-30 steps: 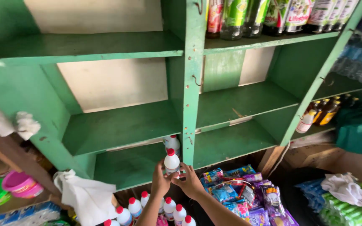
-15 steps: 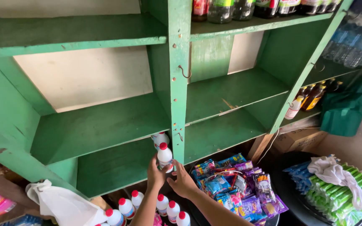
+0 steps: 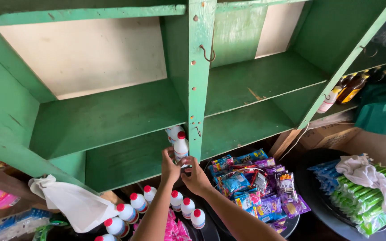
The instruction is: Transferring bottles of cleaning product from a pile onto green wooden shelves.
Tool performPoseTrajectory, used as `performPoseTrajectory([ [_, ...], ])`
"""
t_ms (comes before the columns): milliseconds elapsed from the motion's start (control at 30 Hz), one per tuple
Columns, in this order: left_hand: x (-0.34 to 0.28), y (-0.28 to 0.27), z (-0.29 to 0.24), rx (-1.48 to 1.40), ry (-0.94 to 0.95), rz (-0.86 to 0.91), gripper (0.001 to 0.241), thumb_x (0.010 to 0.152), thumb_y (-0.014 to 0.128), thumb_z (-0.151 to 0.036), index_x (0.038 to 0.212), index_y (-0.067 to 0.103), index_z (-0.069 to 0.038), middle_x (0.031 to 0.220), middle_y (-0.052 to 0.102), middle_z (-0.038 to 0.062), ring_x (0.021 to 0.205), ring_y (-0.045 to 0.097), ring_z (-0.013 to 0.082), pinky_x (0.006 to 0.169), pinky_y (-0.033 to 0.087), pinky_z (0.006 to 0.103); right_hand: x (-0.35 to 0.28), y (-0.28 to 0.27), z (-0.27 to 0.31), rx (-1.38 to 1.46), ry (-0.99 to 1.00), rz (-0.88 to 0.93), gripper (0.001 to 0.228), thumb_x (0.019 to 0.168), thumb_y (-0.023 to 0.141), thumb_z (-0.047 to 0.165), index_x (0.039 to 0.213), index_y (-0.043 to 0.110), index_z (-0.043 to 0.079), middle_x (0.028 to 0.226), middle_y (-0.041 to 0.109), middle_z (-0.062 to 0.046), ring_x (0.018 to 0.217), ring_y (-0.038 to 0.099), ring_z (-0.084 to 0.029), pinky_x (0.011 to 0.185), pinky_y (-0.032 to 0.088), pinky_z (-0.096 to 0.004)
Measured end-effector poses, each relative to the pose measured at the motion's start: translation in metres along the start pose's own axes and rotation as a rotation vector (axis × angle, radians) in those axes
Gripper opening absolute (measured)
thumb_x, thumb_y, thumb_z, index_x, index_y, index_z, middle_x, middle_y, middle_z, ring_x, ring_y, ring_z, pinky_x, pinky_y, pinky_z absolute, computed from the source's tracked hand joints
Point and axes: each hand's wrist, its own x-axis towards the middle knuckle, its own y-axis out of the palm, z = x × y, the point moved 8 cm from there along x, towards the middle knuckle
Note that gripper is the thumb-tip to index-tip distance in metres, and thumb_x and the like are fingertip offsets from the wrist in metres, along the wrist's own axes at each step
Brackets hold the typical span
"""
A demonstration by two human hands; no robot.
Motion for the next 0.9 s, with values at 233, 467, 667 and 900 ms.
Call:
performPoseTrajectory([
  [233, 0.001, 0.01, -0.004, 0.0, 0.031, 0.015, 0.068, 0.077, 0.084, -0.004, 0.132, 0.044, -0.006, 0.126, 0.067, 0.014, 0.113, 0.07, 0.0286, 0.092, 0.056, 0.04, 0.0, 0.005, -0.001, 0.013, -0.017, -0.017, 0.071, 0.086, 0.078, 0.019, 0.139, 0.032, 0.013, 0.128, 0.063, -0.017, 0.114, 0.072, -0.031, 0.09, 0.058, -0.039],
  [467, -0.001, 0.003, 0.0, 0.05, 0.001, -0.016, 0.07, 0.075, 0.086, -0.007, 0.132, 0.046, -0.007, 0.124, 0.067, 0.016, 0.113, 0.069, 0.0304, 0.093, 0.055, 0.041, -0.002, 0.004, -0.001, 0.01, 0.02, 0.001, 0.073, 0.084, 0.078, 0.017, 0.139, 0.031, 0.016, 0.135, 0.057, -0.018, 0.119, 0.067, -0.031, 0.081, 0.062, -0.04],
  [667, -0.022, -0.007, -0.017, 0.099, 0.112, -0.061, 0.077, 0.075, 0.091, -0.012, 0.137, 0.045, -0.005, 0.135, 0.058, 0.019, 0.12, 0.062, 0.0341, 0.097, 0.053, 0.043, -0.019, 0.001, -0.009, 0.034, 0.015, 0.032, 0.08, 0.085, 0.075, 0.014, 0.148, 0.025, 0.014, 0.139, 0.056, -0.017, 0.114, 0.07, -0.03, 0.082, 0.061, -0.039],
  [900, -0.066, -0.026, 0.011, -0.024, -0.111, 0.005, 0.08, 0.077, 0.086, -0.017, 0.144, 0.043, -0.011, 0.146, 0.051, 0.015, 0.122, 0.061, 0.0326, 0.086, 0.062, 0.0432, -0.056, 0.002, -0.017, 0.084, 0.039, 0.064, 0.076, 0.086, 0.071, 0.008, 0.15, 0.029, 0.012, 0.139, 0.055, -0.015, 0.101, 0.073, -0.023, 0.078, 0.063, -0.036],
])
